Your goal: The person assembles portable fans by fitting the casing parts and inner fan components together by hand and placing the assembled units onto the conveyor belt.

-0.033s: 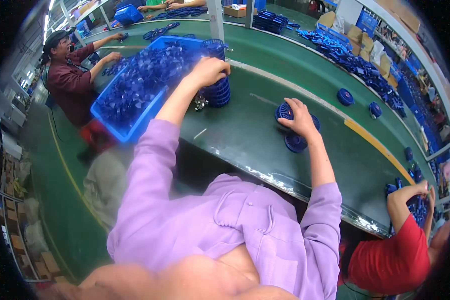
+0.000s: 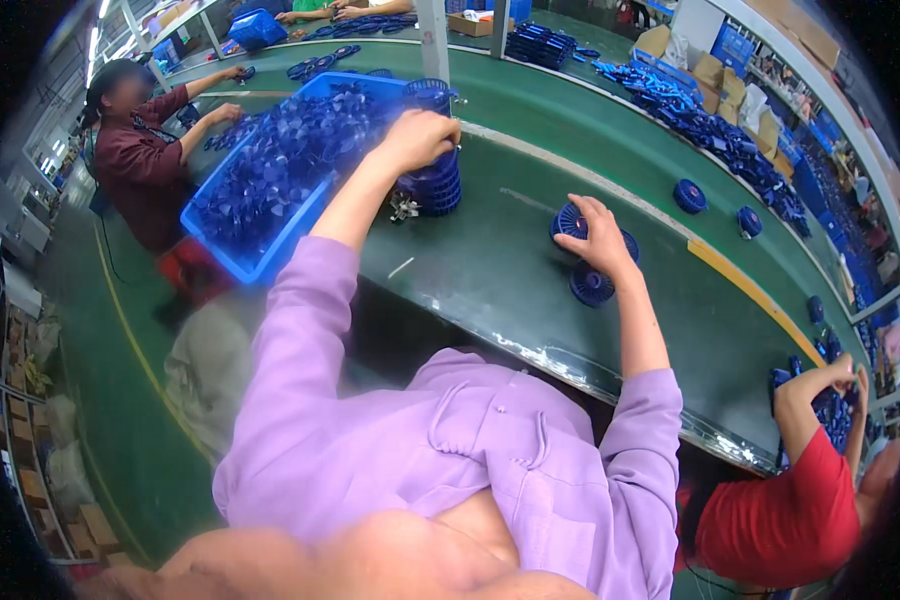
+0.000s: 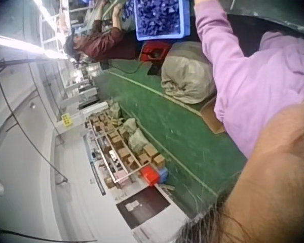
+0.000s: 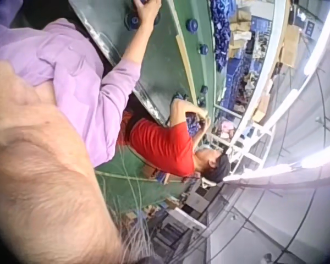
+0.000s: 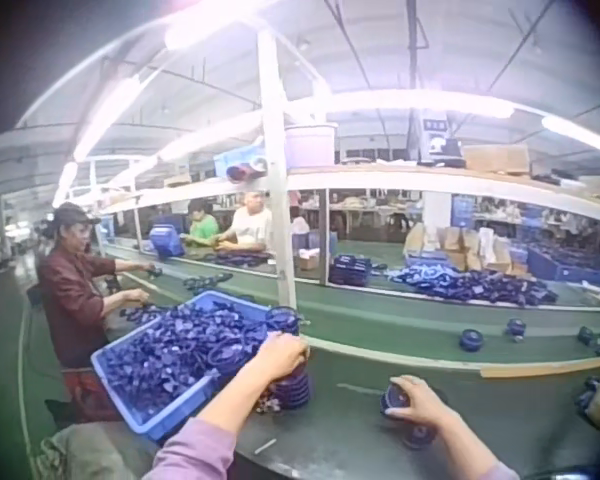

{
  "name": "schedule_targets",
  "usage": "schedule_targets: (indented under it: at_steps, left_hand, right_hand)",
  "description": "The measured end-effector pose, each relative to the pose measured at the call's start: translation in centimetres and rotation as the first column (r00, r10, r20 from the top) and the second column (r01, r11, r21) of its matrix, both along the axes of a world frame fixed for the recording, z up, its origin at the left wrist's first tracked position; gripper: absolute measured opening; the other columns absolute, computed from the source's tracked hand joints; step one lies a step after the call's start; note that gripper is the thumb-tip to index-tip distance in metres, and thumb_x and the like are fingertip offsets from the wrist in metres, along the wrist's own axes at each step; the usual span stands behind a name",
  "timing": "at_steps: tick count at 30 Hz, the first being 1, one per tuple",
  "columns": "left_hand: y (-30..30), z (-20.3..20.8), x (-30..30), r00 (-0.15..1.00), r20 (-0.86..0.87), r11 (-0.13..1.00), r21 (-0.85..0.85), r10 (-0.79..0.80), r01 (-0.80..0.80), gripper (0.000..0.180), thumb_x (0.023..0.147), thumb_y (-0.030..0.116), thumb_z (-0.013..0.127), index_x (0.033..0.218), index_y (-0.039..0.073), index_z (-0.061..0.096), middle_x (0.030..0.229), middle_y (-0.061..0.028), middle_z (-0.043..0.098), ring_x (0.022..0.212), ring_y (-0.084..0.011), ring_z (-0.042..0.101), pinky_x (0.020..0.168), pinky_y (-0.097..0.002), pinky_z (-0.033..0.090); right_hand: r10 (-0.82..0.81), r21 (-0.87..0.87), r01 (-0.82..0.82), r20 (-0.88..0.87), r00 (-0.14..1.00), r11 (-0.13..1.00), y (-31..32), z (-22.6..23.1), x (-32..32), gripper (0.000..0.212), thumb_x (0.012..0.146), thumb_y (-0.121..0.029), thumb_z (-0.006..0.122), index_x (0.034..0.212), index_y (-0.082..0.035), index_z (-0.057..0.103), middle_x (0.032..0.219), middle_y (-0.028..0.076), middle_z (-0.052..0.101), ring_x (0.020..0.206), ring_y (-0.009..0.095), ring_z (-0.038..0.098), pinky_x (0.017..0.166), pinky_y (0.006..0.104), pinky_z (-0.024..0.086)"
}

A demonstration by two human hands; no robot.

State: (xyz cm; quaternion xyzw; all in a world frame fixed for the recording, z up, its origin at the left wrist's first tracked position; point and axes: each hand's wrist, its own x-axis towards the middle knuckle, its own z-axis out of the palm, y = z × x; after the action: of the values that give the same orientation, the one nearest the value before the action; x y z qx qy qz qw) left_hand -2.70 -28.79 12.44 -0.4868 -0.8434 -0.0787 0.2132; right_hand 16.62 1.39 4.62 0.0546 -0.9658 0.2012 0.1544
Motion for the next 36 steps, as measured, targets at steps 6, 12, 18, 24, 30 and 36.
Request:
schedule_targets:
  at_steps: [6, 12, 18, 24, 30, 36]
  left_hand:
    - [-0.1, 1.4, 2.8, 0.987, 0.049, 0.819, 0.552, 0.155, -0.156, 0.022, 0.090, 0.022, 0.060, 0.097, 0.006, 0.047, 0.070, -0.0158, 0.065, 0.066, -0.0362, 0.066, 0.057, -0.0475, 0.051]
    - [4.0, -5.1, 7.3, 0.909, 0.306, 0.311, 0.926, -0.284, -0.214, 0.025, 0.093, 0.025, 0.057, 0.099, 0.001, 0.061, 0.085, -0.0176, 0.065, 0.077, -0.0309, 0.065, 0.066, -0.0388, 0.049]
    - [8.0, -10.0, 9.3, 0.102, 0.275, 0.086, 0.597, -0.956, -0.798, 0.042, 0.101, 0.047, 0.038, 0.105, 0.008, 0.054, 0.099, -0.0035, 0.060, 0.095, -0.0123, 0.060, 0.081, -0.0301, 0.053]
    - [9.6, -10.9, 8.1, -0.405, 0.002, 0.365, 0.439, -0.914, -0.821, 0.044, 0.099, 0.044, 0.040, 0.116, 0.007, 0.059, 0.111, -0.0100, 0.065, 0.100, -0.0224, 0.064, 0.090, -0.0377, 0.053]
    - [12.1, -12.7, 6.7, -0.441, -0.072, 0.379, 0.400, -0.895, -0.835, 0.040, 0.098, 0.041, 0.046, 0.116, 0.007, 0.057, 0.114, -0.0103, 0.064, 0.105, -0.0244, 0.062, 0.094, -0.0408, 0.049]
    - [12.9, -9.9, 8.3, -0.095, 0.304, 0.248, 0.520, -0.948, -0.818, 0.044, 0.102, 0.043, 0.034, 0.130, 0.012, 0.048, 0.129, -0.0053, 0.052, 0.121, -0.0217, 0.049, 0.106, -0.0388, 0.038]
  right_hand:
    - [0.062, -0.275, -0.135, -0.259, 0.964, 0.952, -6.8, 5.5, 1.2, 0.073, 0.073, -0.025, 0.078, 0.137, -0.008, 0.047, 0.137, 0.017, 0.048, 0.130, 0.031, 0.044, 0.107, 0.0370, 0.036]
    - [0.110, -0.166, -0.222, -0.505, 0.856, 0.961, -12.4, 6.6, -2.1, 0.080, 0.068, -0.026, 0.081, 0.137, -0.007, 0.045, 0.141, 0.019, 0.043, 0.130, 0.036, 0.042, 0.107, 0.0418, 0.036]
    - [0.085, -0.112, -0.132, -0.355, 0.931, 0.985, -12.2, 3.1, -4.0, 0.075, 0.067, -0.022, 0.079, 0.134, -0.009, 0.049, 0.141, 0.018, 0.040, 0.125, 0.039, 0.042, 0.105, 0.0465, 0.036]
    - [0.201, -0.022, -0.218, -0.301, 0.932, 0.976, -9.3, 4.4, -3.9, 0.072, 0.068, -0.031, 0.074, 0.133, -0.010, 0.051, 0.140, 0.019, 0.042, 0.123, 0.040, 0.044, 0.103, 0.0507, 0.036]
    - [0.124, -0.059, -0.137, -0.192, 0.974, 0.989, -5.9, 1.3, -5.3, 0.077, 0.075, -0.049, 0.065, 0.138, -0.011, 0.044, 0.144, 0.018, 0.038, 0.130, 0.039, 0.038, 0.109, 0.0478, 0.029]
    - [0.006, -0.413, -0.127, -0.282, 0.959, 0.902, -6.4, -2.8, -6.5, 0.095, 0.081, -0.076, 0.044, 0.141, -0.002, 0.035, 0.144, 0.025, 0.033, 0.136, 0.039, 0.030, 0.112, 0.0469, 0.023]
